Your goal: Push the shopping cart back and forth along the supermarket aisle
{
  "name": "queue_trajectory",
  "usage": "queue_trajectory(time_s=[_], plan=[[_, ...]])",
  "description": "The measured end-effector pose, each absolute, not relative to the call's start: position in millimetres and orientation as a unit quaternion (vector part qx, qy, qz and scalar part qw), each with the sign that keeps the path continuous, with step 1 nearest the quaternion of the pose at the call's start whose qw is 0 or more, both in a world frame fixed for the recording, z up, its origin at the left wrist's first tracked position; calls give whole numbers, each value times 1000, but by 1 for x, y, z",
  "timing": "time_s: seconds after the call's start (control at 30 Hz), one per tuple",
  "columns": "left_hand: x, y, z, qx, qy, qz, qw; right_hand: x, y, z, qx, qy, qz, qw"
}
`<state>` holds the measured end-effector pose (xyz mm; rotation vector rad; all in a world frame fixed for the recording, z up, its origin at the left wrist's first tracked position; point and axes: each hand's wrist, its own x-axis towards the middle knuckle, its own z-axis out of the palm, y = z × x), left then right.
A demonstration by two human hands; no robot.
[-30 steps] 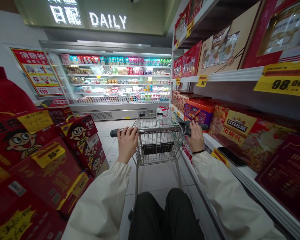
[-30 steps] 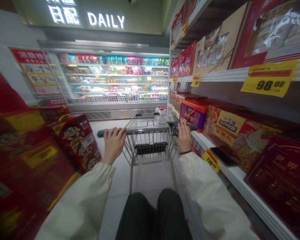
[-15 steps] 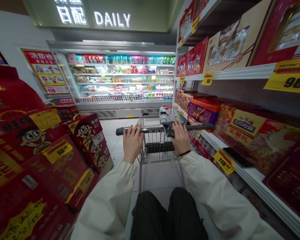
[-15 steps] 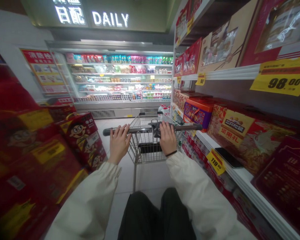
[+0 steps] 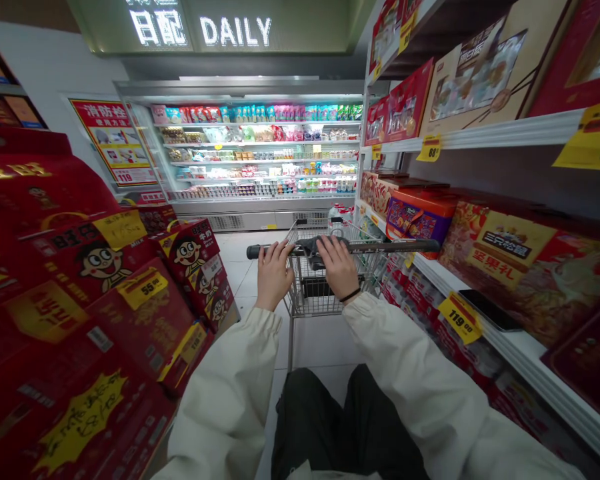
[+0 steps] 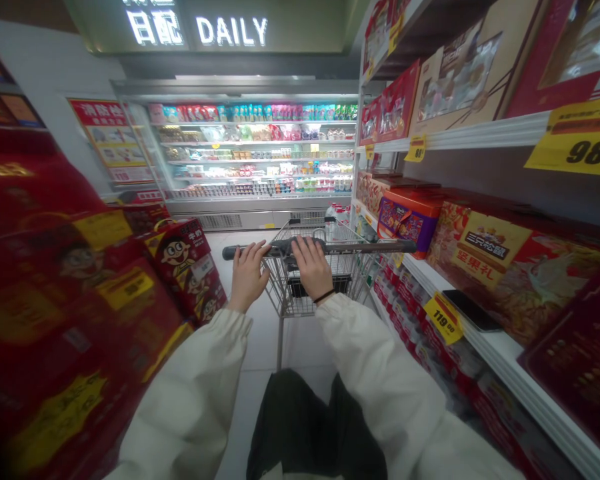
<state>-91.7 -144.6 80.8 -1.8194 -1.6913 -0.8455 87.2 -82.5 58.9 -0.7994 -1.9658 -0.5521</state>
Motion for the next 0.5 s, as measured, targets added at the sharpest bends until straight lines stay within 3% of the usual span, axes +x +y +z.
queue_trajectory(time_s=[0.5], plan=[[-108, -146, 76, -701, -562, -395, 192, 55, -97, 56, -347, -769, -196, 499]])
